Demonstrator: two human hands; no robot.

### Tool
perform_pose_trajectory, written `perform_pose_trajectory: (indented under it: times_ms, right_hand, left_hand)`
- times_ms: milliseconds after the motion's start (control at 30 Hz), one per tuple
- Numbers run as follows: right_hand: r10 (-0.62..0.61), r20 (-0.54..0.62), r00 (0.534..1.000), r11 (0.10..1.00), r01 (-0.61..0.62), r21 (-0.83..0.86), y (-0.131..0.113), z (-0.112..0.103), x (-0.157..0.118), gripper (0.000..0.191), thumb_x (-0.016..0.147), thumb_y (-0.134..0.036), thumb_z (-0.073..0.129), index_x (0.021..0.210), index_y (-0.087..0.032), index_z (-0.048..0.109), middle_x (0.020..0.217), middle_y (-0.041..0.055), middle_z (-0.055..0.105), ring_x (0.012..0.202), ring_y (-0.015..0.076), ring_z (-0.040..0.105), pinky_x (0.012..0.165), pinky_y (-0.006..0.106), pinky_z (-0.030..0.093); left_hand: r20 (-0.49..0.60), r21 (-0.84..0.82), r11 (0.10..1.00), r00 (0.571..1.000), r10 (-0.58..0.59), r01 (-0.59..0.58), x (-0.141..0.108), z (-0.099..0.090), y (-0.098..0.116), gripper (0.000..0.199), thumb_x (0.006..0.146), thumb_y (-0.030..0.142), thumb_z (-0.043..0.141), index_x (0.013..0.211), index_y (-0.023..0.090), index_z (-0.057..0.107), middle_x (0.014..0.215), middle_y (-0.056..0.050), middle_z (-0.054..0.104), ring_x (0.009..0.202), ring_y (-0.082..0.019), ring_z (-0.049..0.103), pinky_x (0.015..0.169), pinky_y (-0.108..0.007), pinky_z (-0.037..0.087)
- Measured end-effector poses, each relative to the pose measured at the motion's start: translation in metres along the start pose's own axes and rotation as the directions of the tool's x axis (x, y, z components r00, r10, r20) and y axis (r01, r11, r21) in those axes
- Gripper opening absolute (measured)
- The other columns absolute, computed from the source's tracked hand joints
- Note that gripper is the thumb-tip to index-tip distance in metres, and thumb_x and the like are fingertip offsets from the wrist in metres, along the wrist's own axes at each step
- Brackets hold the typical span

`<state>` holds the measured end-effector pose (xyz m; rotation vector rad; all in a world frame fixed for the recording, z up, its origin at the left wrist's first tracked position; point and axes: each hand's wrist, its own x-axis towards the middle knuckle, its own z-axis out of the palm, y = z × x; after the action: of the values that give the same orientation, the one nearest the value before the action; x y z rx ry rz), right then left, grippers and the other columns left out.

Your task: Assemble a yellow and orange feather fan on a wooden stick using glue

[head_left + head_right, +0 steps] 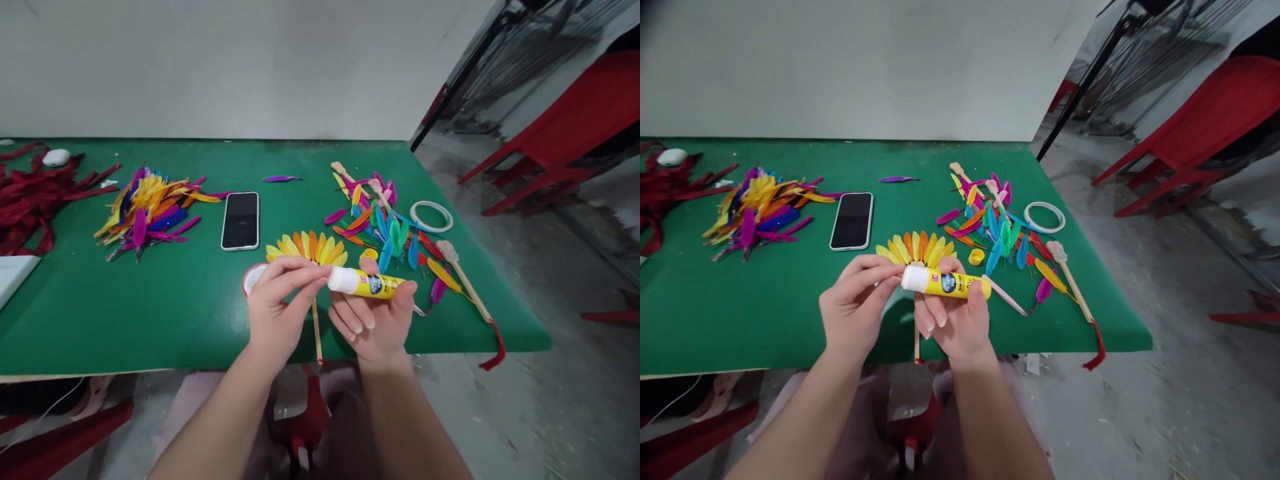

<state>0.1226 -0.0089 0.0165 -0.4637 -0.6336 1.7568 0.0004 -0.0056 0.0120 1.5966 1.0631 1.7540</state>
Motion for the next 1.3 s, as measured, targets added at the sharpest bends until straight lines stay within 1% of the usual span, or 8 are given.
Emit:
perform_pose_trajectory:
  times_ms: [100,300,467,700,833,1067,1200,1300]
  right_hand:
    - [-0.026,0.029,0.999,0.999,0.024,0.046,-0.0009,0.0000,0.0005,0.036,0.068,-0.060,0.061,0.079,-0.028,0.048,0.037,-0.0114,0.028,0.032,0.0086,0.024,0.029,0.015,0.028]
    - [-0.053,0.051,0.997,0.993,0.047,0.110,-0.0032,0.0014,0.0012,0.030,0.072,-0.056,0.060,0.081,-0.028,0.053,0.038,-0.0109,0.026,0.033,0.0085,0.023,0.031,0.014,0.029]
    - [-0.057,0.040,0.998,0.992,0.052,0.119,-0.0021,0.0012,0.0004,0.029,0.073,-0.056,0.059,0.081,-0.029,0.055,0.039,-0.0105,0.026,0.034,0.0085,0.023,0.032,0.014,0.029]
    - [-0.067,-0.012,0.998,0.995,0.068,0.079,-0.0020,0.0016,0.0003,0.029,0.072,-0.056,0.060,0.079,-0.029,0.053,0.039,-0.0102,0.026,0.035,0.0089,0.022,0.031,0.014,0.028]
    - [-0.062,-0.059,0.996,0.998,0.063,0.026,-0.0025,0.0017,0.0005,0.033,0.070,-0.060,0.059,0.078,-0.029,0.050,0.039,-0.0105,0.025,0.035,0.0092,0.022,0.030,0.014,0.027]
    - [-0.066,-0.039,0.997,0.996,0.068,0.050,-0.0024,0.0018,0.0012,0.032,0.070,-0.058,0.061,0.078,-0.029,0.050,0.038,-0.0105,0.028,0.034,0.0086,0.023,0.031,0.014,0.026]
    - [-0.058,-0.079,0.995,0.998,0.059,0.018,-0.0025,0.0030,0.0010,0.035,0.068,-0.060,0.061,0.078,-0.029,0.049,0.037,-0.0108,0.026,0.033,0.0090,0.023,0.030,0.015,0.025]
    - [-0.054,-0.089,0.995,0.998,0.055,0.011,-0.0023,0.0029,0.0012,0.036,0.067,-0.061,0.061,0.078,-0.029,0.049,0.037,-0.0110,0.025,0.033,0.0089,0.022,0.029,0.015,0.025]
  left_hand:
    - [0.012,0.051,0.996,0.997,0.074,-0.075,-0.0023,0.0014,0.0023,0.031,0.079,0.008,0.060,0.099,0.030,0.069,0.087,0.001,0.061,0.078,-0.008,0.058,0.067,-0.020,0.050]
    - [0.069,0.028,0.987,0.985,0.157,-0.159,-0.0054,0.0034,0.0048,0.041,0.082,0.003,0.052,0.113,0.029,0.062,0.097,-0.003,0.059,0.088,-0.011,0.057,0.073,-0.023,0.050]
    - [0.062,0.070,0.982,0.983,0.173,-0.177,-0.0078,0.0038,0.0032,0.045,0.082,0.004,0.050,0.120,0.027,0.056,0.102,-0.004,0.059,0.091,-0.012,0.057,0.076,-0.024,0.051]
    - [-0.037,0.101,0.980,0.984,0.174,-0.169,-0.0080,0.0054,0.0049,0.038,0.080,0.002,0.052,0.106,0.027,0.065,0.093,-0.001,0.063,0.085,-0.010,0.059,0.074,-0.023,0.051]
    - [-0.037,0.098,0.982,0.985,0.167,-0.162,-0.0077,0.0054,0.0052,0.036,0.080,0.003,0.052,0.103,0.027,0.066,0.091,-0.001,0.063,0.084,-0.011,0.059,0.072,-0.024,0.051]
    - [-0.012,0.091,0.985,0.988,0.151,-0.149,-0.0081,0.0055,0.0035,0.034,0.079,0.003,0.053,0.102,0.025,0.066,0.091,-0.001,0.063,0.084,-0.011,0.058,0.074,-0.024,0.050]
    - [-0.015,0.089,0.985,0.989,0.150,-0.148,-0.0078,0.0054,0.0025,0.031,0.080,0.005,0.053,0.100,0.025,0.066,0.091,-0.001,0.063,0.083,-0.012,0.059,0.074,-0.026,0.050]
    - [-0.014,0.091,0.989,0.993,0.118,-0.116,-0.0077,0.0054,0.0016,0.027,0.081,0.007,0.052,0.097,0.024,0.066,0.090,-0.001,0.064,0.084,-0.012,0.059,0.075,-0.028,0.050]
